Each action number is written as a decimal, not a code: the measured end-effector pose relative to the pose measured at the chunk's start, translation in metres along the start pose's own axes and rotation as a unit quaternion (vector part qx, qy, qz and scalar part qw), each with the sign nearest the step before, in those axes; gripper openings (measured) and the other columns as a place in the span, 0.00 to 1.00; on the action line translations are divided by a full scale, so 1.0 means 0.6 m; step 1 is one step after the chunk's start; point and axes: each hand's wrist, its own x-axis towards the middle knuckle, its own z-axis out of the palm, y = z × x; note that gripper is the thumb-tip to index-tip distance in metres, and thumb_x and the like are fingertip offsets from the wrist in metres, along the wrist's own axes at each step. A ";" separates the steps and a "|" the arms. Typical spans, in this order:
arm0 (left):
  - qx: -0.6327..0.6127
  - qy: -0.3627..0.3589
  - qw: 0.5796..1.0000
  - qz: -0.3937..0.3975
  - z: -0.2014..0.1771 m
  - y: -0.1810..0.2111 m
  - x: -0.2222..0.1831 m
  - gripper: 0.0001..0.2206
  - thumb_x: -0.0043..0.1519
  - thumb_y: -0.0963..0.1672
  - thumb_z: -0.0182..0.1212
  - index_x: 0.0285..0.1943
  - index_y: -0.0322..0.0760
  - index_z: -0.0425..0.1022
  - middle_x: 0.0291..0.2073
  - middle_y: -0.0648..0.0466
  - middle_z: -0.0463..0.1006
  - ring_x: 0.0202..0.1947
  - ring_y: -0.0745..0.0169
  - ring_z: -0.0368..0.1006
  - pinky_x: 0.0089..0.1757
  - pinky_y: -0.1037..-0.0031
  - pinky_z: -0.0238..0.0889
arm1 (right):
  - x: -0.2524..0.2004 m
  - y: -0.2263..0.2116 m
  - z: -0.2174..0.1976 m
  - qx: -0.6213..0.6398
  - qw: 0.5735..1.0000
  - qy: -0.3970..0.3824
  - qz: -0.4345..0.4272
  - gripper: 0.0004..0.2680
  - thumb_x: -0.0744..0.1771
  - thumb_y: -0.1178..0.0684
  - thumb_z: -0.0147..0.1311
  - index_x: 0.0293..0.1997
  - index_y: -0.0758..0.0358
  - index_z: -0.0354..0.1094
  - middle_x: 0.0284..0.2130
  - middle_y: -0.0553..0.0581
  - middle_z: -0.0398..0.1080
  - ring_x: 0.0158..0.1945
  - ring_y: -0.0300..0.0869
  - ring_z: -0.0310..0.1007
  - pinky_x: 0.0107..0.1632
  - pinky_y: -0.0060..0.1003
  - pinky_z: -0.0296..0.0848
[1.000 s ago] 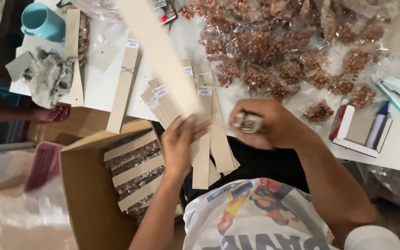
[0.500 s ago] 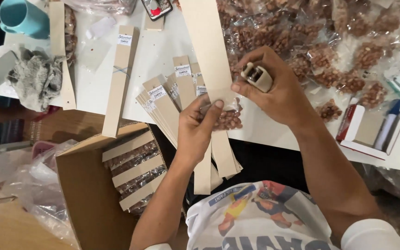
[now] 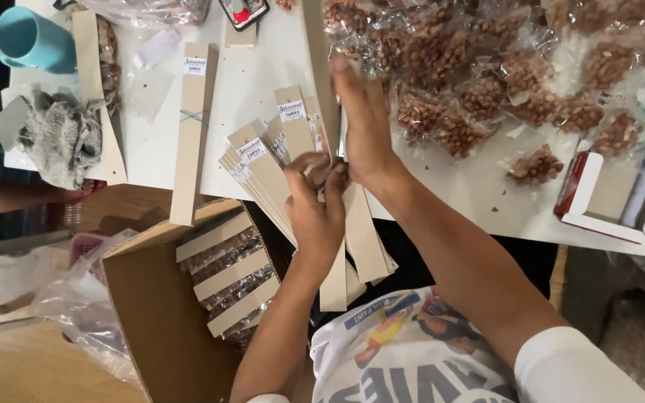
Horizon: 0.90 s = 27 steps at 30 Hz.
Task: Stapling small plastic bags containing nuts onto cardboard display strips for retail packaging.
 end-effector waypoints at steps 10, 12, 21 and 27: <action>-0.104 0.034 0.979 -0.172 -0.058 -0.067 0.040 0.13 0.68 0.48 0.53 0.46 0.33 0.74 0.36 0.50 0.81 0.37 0.58 0.80 0.38 0.72 0.77 | 0.073 0.144 -0.152 -0.608 0.757 -0.045 -0.234 0.15 0.62 0.53 0.69 0.52 0.58 0.72 0.42 0.59 0.73 0.43 0.51 0.71 0.41 0.46 0.71; -0.158 0.044 0.964 -0.208 -0.060 -0.067 0.050 0.14 0.67 0.48 0.55 0.48 0.31 0.76 0.38 0.49 0.82 0.40 0.55 0.81 0.42 0.70 0.77 | 0.067 0.098 -0.160 -0.482 0.825 -0.022 -0.293 0.12 0.61 0.62 0.71 0.44 0.64 0.71 0.40 0.59 0.72 0.41 0.50 0.72 0.38 0.43 0.72; -0.228 0.043 0.939 -0.256 -0.046 -0.060 0.060 0.10 0.70 0.43 0.52 0.52 0.29 0.74 0.33 0.48 0.81 0.30 0.63 0.79 0.38 0.70 0.76 | 0.068 0.165 -0.149 -0.638 0.707 -0.113 -0.285 0.21 0.59 0.42 0.71 0.53 0.56 0.74 0.34 0.56 0.72 0.38 0.54 0.79 0.39 0.48 0.76; -0.328 0.040 0.886 -0.326 -0.061 -0.086 0.073 0.16 0.63 0.44 0.59 0.56 0.27 0.74 0.49 0.41 0.80 0.49 0.47 0.77 0.49 0.63 0.75 | 0.045 0.019 -0.113 -0.144 0.956 -0.252 -0.051 0.07 0.72 0.52 0.52 0.44 0.65 0.69 0.41 0.60 0.75 0.44 0.42 0.78 0.44 0.33 0.84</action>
